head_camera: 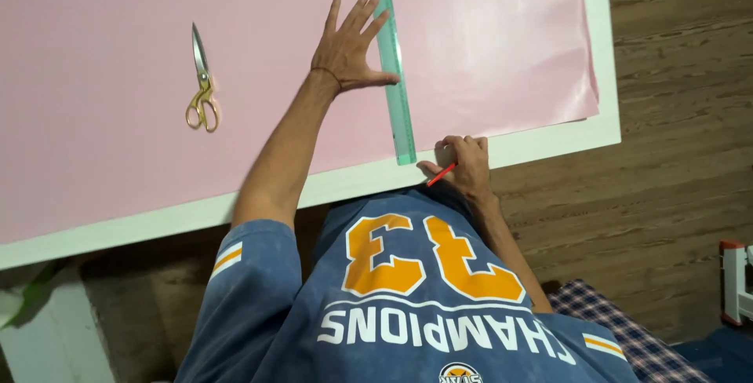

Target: Measure and mark a roll of pink synthetic leather on a cutting table.

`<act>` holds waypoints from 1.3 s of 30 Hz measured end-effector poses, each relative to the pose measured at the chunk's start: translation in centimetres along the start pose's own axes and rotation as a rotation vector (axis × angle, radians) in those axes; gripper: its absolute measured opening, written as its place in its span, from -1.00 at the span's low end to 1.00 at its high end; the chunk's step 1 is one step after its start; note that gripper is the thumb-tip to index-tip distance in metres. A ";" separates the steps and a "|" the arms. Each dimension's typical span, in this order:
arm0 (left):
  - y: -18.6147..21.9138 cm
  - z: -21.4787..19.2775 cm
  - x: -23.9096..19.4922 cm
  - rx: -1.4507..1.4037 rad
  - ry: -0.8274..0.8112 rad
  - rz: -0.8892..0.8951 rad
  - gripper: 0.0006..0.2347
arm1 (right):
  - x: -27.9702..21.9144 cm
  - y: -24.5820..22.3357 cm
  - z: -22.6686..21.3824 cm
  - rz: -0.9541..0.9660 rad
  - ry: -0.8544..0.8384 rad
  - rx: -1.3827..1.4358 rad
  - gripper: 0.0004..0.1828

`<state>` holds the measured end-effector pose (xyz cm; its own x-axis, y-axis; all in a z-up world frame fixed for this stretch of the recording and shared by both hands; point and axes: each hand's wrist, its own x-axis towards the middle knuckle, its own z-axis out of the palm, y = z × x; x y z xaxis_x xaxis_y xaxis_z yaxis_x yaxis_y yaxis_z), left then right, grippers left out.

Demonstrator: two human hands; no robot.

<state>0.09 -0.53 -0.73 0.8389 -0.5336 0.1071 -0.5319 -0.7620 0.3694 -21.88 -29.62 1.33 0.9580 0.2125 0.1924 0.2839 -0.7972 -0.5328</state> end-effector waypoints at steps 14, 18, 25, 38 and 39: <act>-0.3 0.1 -0.2 -0.109 0.053 0.005 0.08 | 0.7 -1.3 1.2 -0.034 0.105 -0.116 -0.28; 0.1 -0.8 -0.4 -0.140 0.021 -0.017 0.04 | 0.5 -1.1 1.5 -0.009 0.113 -0.125 -0.27; -0.1 -1.1 -0.7 -0.160 0.023 0.000 0.07 | 0.7 -1.7 1.3 0.019 0.102 -0.113 -0.31; -0.6 -0.2 -0.5 -0.100 0.023 0.014 0.06 | 0.9 -1.7 1.3 0.027 0.098 -0.116 -0.28; -0.6 -0.1 -0.5 -0.082 0.003 0.003 0.07 | 0.8 -1.7 1.3 0.037 0.092 -0.118 -0.26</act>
<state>-0.02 0.20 -0.88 0.8379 -0.5343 0.1112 -0.5230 -0.7278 0.4437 -21.51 -27.32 1.34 0.9583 0.1336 0.2525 0.2369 -0.8656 -0.4412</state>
